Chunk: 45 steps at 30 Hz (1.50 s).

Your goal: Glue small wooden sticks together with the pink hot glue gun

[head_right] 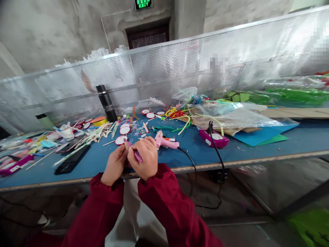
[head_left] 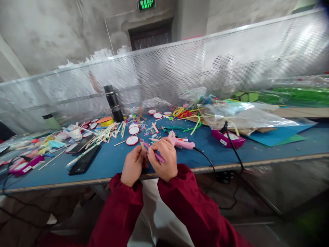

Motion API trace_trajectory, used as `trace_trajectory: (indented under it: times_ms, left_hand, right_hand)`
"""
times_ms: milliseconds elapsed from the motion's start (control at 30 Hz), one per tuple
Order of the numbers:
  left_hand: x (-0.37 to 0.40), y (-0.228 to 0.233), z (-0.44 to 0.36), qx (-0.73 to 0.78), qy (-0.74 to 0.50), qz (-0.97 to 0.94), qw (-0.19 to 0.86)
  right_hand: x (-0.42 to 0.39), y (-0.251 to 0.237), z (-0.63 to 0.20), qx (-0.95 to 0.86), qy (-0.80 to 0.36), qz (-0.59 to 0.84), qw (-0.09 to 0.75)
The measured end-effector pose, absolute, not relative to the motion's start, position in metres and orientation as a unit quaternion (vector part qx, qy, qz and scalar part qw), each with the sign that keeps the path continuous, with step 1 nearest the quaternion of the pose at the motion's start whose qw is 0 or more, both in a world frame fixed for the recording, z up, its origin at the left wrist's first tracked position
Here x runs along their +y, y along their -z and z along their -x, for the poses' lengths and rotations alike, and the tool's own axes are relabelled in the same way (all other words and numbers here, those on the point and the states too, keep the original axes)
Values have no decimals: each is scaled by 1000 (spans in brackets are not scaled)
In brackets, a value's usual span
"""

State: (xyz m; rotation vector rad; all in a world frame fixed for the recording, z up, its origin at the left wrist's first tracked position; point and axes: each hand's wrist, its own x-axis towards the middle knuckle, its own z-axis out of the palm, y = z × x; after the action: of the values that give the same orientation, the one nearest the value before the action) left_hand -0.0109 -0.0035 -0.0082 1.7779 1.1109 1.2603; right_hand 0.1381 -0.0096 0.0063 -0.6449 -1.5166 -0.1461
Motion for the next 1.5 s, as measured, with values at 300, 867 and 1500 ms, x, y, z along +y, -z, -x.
trace_trajectory:
  times_ms: [300, 867, 1500]
  left_hand:
    - [-5, 7, 11, 438, -486, -686, 320]
    - [-2, 10, 11, 428, -486, -683, 339]
    - [-4, 8, 11, 427, -484, -681, 346]
  right_hand:
    - [-8, -8, -137, -689, 63, 289, 662]
    - [-10, -8, -138, -676, 60, 294, 673]
    - [-9, -8, -138, -688, 55, 294, 662]
